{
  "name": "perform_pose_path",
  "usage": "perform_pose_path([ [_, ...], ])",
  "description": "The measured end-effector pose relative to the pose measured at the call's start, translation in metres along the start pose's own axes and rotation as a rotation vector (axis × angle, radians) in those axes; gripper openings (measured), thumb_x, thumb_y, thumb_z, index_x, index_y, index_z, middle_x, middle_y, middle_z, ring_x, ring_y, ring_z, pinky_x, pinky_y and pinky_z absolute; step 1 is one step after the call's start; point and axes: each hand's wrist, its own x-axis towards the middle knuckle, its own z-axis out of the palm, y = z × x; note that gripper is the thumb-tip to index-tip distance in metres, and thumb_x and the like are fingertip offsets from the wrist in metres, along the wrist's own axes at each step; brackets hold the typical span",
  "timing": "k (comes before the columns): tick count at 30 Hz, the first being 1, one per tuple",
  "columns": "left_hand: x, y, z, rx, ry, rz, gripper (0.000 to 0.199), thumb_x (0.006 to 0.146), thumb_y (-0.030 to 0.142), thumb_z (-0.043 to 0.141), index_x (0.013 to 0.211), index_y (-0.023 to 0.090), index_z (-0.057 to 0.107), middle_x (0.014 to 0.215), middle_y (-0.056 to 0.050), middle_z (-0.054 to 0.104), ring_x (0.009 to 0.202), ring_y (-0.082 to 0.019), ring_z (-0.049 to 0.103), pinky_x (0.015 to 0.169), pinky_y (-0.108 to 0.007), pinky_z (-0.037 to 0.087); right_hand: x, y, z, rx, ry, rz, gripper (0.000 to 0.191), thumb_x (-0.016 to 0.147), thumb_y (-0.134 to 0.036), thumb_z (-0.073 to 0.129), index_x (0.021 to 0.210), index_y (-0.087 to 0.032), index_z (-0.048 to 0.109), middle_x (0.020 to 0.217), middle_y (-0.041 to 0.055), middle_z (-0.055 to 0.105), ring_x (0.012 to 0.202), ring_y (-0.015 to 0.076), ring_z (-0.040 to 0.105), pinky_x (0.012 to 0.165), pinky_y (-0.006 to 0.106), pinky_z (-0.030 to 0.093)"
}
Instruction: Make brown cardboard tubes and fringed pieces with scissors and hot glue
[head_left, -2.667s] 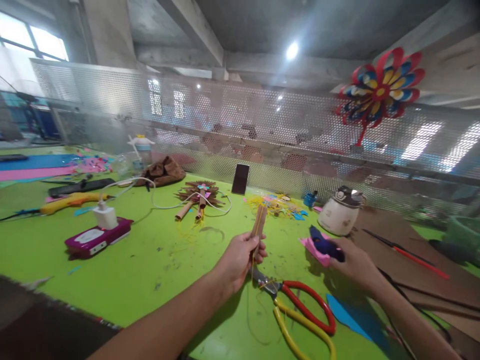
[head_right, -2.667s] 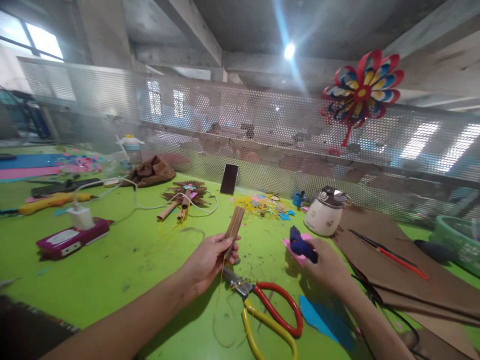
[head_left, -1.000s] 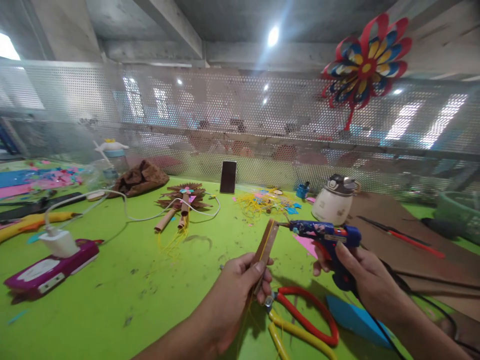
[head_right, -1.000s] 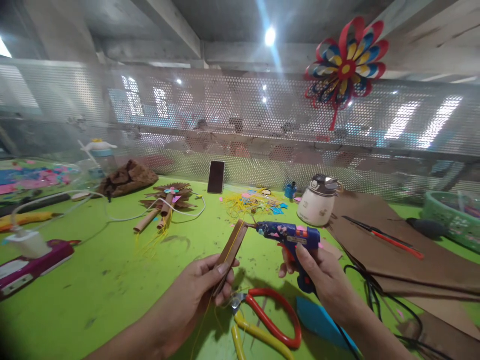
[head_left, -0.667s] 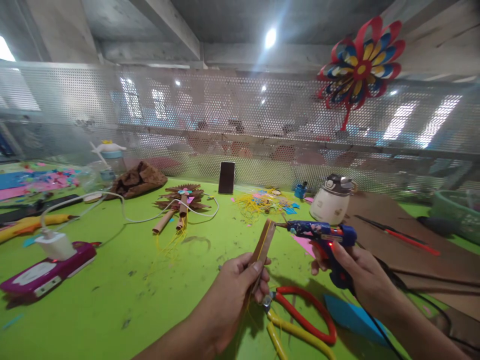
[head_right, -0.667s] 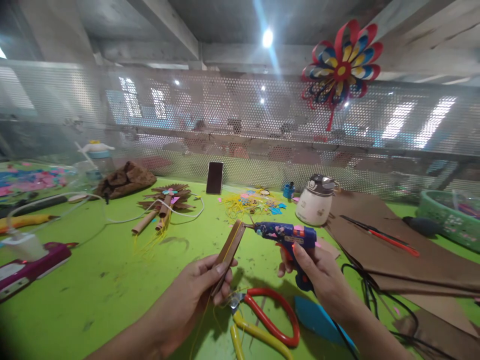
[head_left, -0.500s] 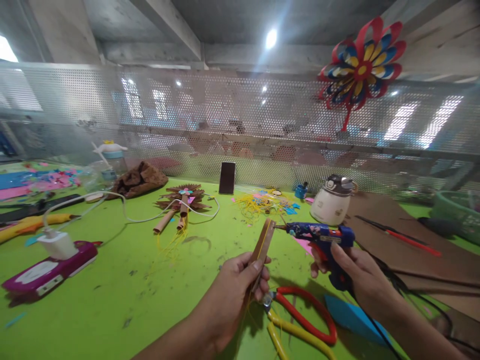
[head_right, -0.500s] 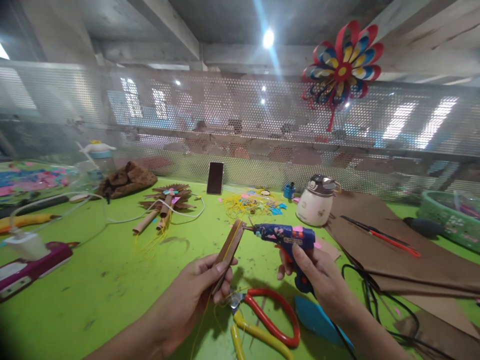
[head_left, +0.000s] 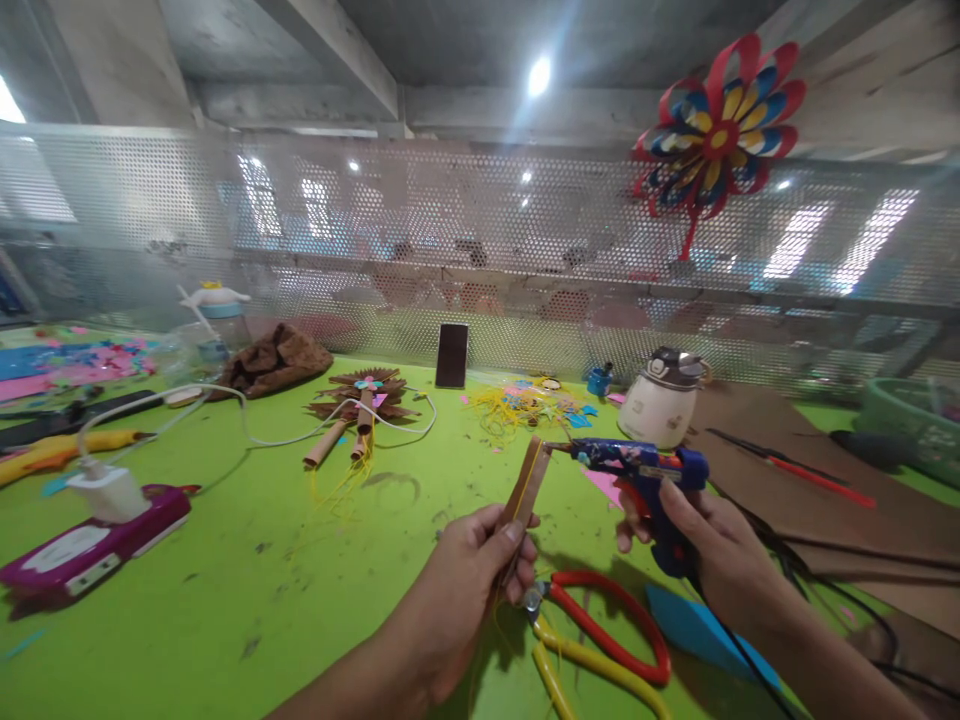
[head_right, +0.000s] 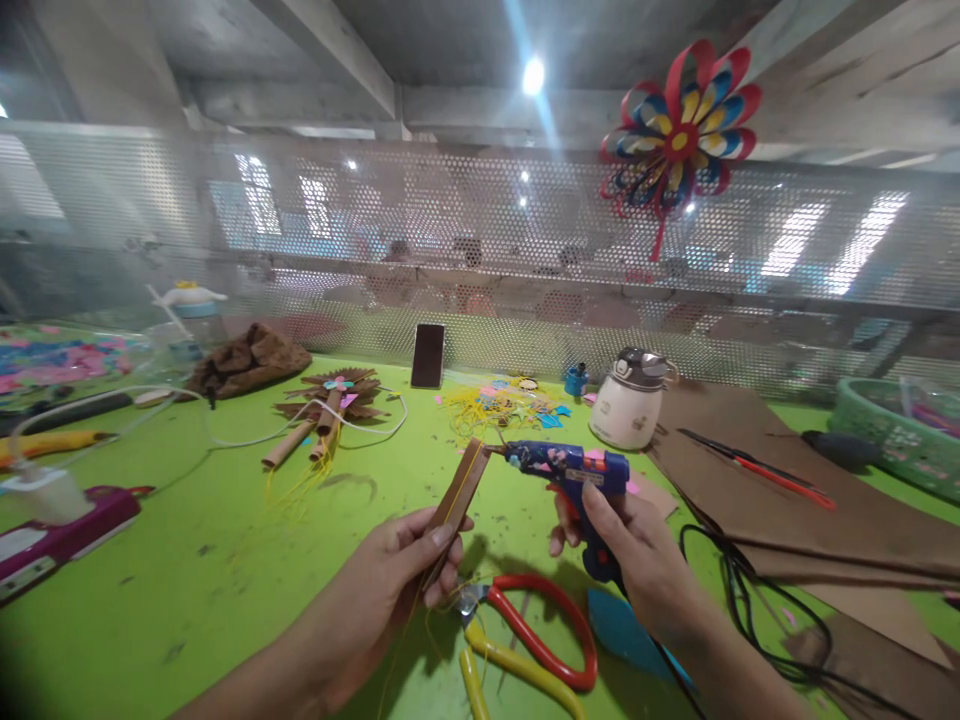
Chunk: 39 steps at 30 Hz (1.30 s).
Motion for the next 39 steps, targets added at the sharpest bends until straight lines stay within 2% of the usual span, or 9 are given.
perform_pose_path([
  [4, 0.001, -0.002, 0.0, -0.003, -0.004, -0.003, 0.02, 0.078, 0.028, 0.064, 0.087, 0.01, 0.061, 0.07, -0.001, 0.054, 0.055, -0.007, 0.045, 0.052, -0.021, 0.031, 0.002, 0.006, -0.002, 0.038, 0.027, 0.005, 0.034, 0.087, -0.047, 0.051, 0.084, -0.016, 0.064, 0.069, 0.0042, 0.058, 0.064, 0.0185, 0.06, 0.061, 0.03, 0.046],
  [10, 0.0, -0.002, -0.001, -0.02, -0.012, -0.002, 0.022, 0.078, 0.029, 0.064, 0.089, 0.01, 0.062, 0.07, -0.001, 0.054, 0.056, -0.007, 0.044, 0.052, -0.021, 0.03, 0.002, 0.01, -0.005, 0.051, -0.051, 0.027, 0.035, 0.09, -0.045, 0.047, 0.082, -0.015, 0.063, 0.069, 0.0041, 0.056, 0.065, 0.0178, 0.058, 0.061, 0.029, 0.045],
  [16, 0.0, 0.002, 0.0, -0.042, -0.007, -0.004, 0.026, 0.075, 0.031, 0.068, 0.09, 0.01, 0.061, 0.071, -0.001, 0.054, 0.056, -0.008, 0.044, 0.052, -0.021, 0.031, 0.001, 0.007, 0.003, 0.053, -0.094, 0.04, 0.033, 0.088, -0.046, 0.049, 0.082, -0.016, 0.062, 0.074, 0.0045, 0.054, 0.064, 0.0172, 0.054, 0.06, 0.03, 0.047],
  [22, 0.0, 0.004, 0.0, -0.008, 0.035, 0.018, 0.019, 0.077, 0.026, 0.065, 0.086, 0.01, 0.06, 0.069, -0.001, 0.054, 0.054, -0.007, 0.044, 0.051, -0.02, 0.03, 0.0, 0.005, 0.0, 0.064, -0.122, 0.043, 0.031, 0.088, -0.043, 0.051, 0.08, -0.016, 0.063, 0.071, 0.0038, 0.054, 0.065, 0.0172, 0.055, 0.061, 0.03, 0.046],
  [26, 0.0, 0.003, 0.001, 0.022, 0.045, 0.008, 0.017, 0.076, 0.027, 0.066, 0.08, 0.012, 0.059, 0.069, -0.001, 0.054, 0.055, -0.007, 0.044, 0.052, -0.02, 0.031, 0.001, 0.009, -0.006, 0.12, -0.056, 0.007, 0.031, 0.089, -0.043, 0.05, 0.087, -0.016, 0.066, 0.068, 0.0033, 0.056, 0.064, 0.0172, 0.057, 0.06, 0.029, 0.045],
  [32, 0.001, -0.002, 0.0, 0.073, 0.014, 0.032, 0.019, 0.078, 0.03, 0.065, 0.078, 0.012, 0.057, 0.068, -0.001, 0.053, 0.053, -0.006, 0.042, 0.052, -0.02, 0.03, 0.003, 0.011, -0.007, 0.119, 0.024, 0.015, 0.032, 0.087, -0.044, 0.053, 0.088, -0.014, 0.066, 0.071, 0.0052, 0.061, 0.062, 0.0182, 0.058, 0.059, 0.03, 0.046],
  [39, 0.0, -0.001, 0.002, 0.116, 0.001, 0.05, 0.018, 0.079, 0.029, 0.062, 0.076, 0.012, 0.056, 0.067, -0.001, 0.053, 0.052, -0.006, 0.041, 0.051, -0.021, 0.029, 0.004, 0.012, -0.007, 0.129, 0.016, 0.016, 0.031, 0.087, -0.044, 0.053, 0.086, -0.015, 0.066, 0.069, 0.0036, 0.06, 0.062, 0.0173, 0.059, 0.059, 0.029, 0.045],
])
